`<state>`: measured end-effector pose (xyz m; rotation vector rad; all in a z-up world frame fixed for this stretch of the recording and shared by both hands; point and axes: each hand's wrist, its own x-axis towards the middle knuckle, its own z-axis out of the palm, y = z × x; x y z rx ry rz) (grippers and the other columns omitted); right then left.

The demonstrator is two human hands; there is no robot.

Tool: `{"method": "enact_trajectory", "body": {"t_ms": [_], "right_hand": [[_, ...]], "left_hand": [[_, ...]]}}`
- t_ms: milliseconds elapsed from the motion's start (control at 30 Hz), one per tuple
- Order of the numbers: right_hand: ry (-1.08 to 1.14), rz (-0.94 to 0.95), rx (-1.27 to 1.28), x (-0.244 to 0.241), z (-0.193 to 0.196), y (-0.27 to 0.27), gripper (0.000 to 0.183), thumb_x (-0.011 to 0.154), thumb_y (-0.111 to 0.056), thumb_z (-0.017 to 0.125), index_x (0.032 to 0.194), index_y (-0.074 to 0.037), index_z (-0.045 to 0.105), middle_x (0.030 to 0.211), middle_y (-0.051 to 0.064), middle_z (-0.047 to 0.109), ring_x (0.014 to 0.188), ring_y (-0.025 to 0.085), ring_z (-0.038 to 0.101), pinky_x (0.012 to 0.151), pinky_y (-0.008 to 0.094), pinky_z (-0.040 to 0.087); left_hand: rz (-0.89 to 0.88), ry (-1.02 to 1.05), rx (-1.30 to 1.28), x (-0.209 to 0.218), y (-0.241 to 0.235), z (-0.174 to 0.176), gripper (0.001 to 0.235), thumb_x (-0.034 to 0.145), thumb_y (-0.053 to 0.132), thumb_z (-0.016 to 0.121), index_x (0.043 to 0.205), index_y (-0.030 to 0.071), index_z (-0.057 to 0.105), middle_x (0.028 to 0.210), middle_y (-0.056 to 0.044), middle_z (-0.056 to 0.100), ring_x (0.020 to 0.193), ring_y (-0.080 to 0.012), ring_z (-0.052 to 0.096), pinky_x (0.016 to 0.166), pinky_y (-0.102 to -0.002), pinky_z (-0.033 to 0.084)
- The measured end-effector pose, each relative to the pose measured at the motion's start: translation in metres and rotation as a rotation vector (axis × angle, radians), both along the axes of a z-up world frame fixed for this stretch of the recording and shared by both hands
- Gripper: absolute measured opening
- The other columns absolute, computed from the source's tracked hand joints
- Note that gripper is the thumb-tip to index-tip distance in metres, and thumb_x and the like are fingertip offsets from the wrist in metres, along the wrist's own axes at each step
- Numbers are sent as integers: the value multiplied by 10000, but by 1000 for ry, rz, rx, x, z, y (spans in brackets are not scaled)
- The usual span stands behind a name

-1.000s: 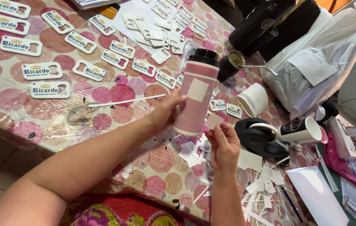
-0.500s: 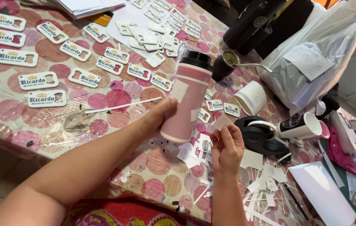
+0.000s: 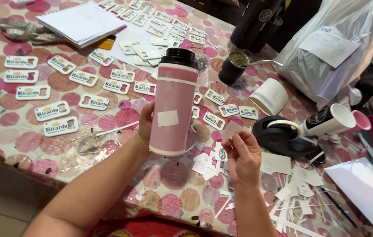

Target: Cutting paper labels with scissors and applying them to a pink thermos

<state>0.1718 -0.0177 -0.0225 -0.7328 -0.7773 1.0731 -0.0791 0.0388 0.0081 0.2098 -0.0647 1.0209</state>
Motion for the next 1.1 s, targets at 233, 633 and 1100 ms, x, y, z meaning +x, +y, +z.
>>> {"method": "enact_trajectory", "body": {"t_ms": [233, 633, 1100], "right_hand": [[22, 0, -3, -2, 0, -4, 103, 984, 5, 625, 1071, -26, 671, 792, 87, 650, 715, 213, 690, 801, 416, 634], [28, 30, -1, -2, 3, -6, 129, 968, 3, 641, 1096, 9, 664, 808, 128, 635, 733, 215, 642, 805, 438, 623], [-3, 23, 6, -10, 6, -9, 142, 968, -2, 645, 1107, 26, 655, 835, 130, 639, 745, 199, 639, 795, 434, 638]], "left_hand": [[-101, 14, 132, -10, 14, -8, 794, 740, 598, 733, 1180, -58, 649, 1117, -396, 646, 979, -577, 655, 851, -676, 546], [-106, 48, -71, -9, 21, -24, 766, 776, 566, 616, 1269, -21, 615, 1218, -316, 655, 1037, -504, 674, 931, -613, 540], [97, 197, -108, 18, -6, 19, 657, 806, 476, 737, 1247, 1, 623, 1175, -236, 687, 1087, -390, 677, 976, -551, 536]]}}
